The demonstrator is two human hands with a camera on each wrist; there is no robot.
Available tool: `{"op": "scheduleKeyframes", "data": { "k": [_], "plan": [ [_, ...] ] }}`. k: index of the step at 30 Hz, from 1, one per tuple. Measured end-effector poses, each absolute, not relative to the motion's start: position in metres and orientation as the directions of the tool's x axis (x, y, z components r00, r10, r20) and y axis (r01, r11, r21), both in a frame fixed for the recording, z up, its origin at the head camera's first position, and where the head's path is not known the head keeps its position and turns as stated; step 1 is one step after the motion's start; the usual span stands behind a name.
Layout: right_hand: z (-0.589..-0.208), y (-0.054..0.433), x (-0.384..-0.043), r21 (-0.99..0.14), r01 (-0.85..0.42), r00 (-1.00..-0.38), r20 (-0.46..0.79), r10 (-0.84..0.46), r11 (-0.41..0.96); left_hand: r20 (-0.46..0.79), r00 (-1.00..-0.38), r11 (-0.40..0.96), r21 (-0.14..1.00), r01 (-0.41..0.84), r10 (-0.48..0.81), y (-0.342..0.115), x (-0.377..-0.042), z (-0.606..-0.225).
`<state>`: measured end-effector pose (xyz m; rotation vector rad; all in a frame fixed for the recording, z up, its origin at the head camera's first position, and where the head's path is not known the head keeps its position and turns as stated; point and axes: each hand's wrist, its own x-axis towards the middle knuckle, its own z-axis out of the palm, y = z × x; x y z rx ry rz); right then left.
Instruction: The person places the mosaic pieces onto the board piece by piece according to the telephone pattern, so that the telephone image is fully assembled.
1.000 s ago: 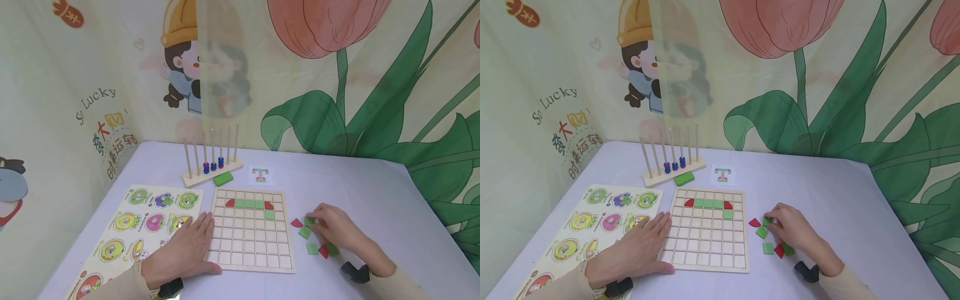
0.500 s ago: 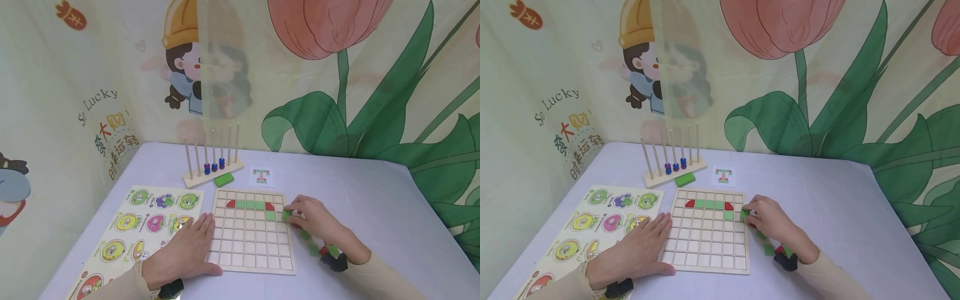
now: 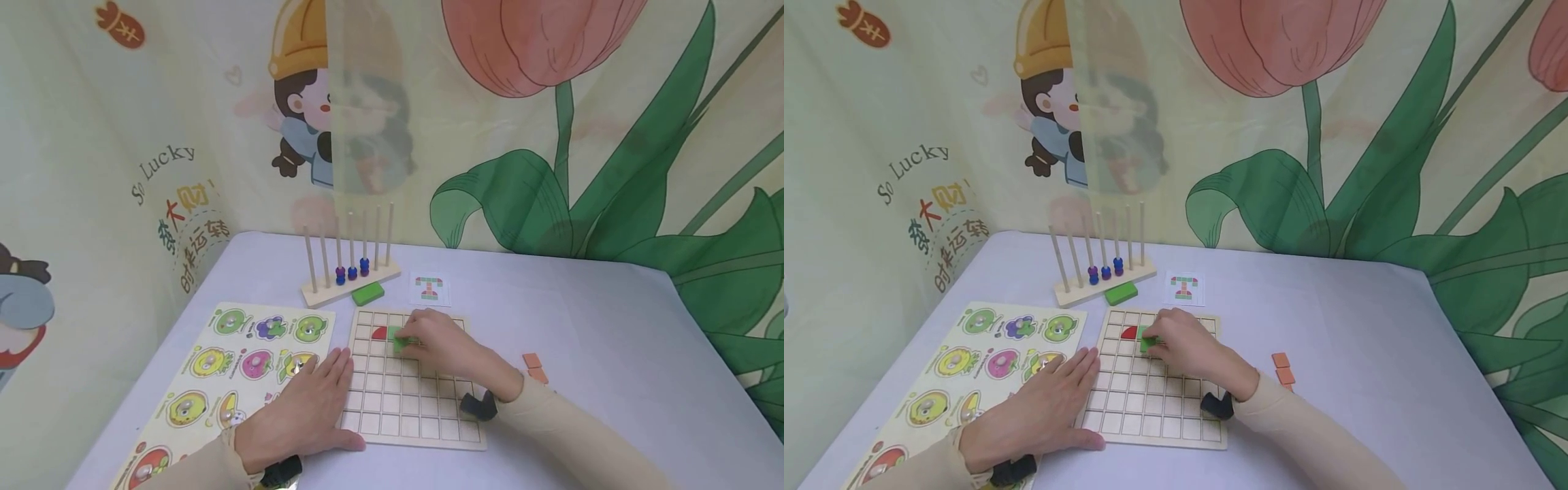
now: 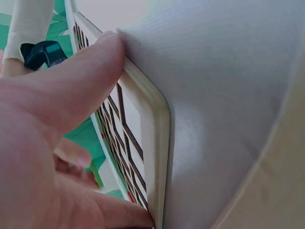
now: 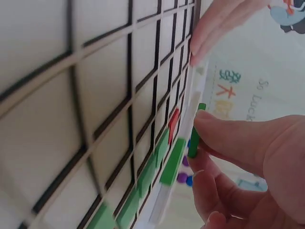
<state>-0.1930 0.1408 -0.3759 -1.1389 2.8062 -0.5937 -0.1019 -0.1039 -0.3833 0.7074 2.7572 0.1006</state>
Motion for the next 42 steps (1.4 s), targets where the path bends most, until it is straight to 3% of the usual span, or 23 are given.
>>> {"op": "scheduleKeyframes", "data": {
  "k": [13, 22, 42],
  "plan": [
    [-0.389, 0.1, -0.206, -0.302, -0.674, -0.717, 0.05, -0.695, 0.674, -0.262, -0.834, 0.874, 0.131, 0.467, 0.485, -0.105, -0.102, -0.383],
    [-0.391, 0.095, -0.201, -0.272, -0.647, -0.75, 0.053, -0.66, 0.713, -0.275, -0.836, 0.88, 0.125, 0.458, 0.474, -0.104, -0.102, -0.382],
    [-0.386, 0.111, -0.194, -0.341, -0.635, -0.747, 0.043, -0.663, 0.693, -0.268, -0.838, 0.879, 0.127, 0.459, 0.476, -0.104, -0.102, -0.383]
  ]
}}
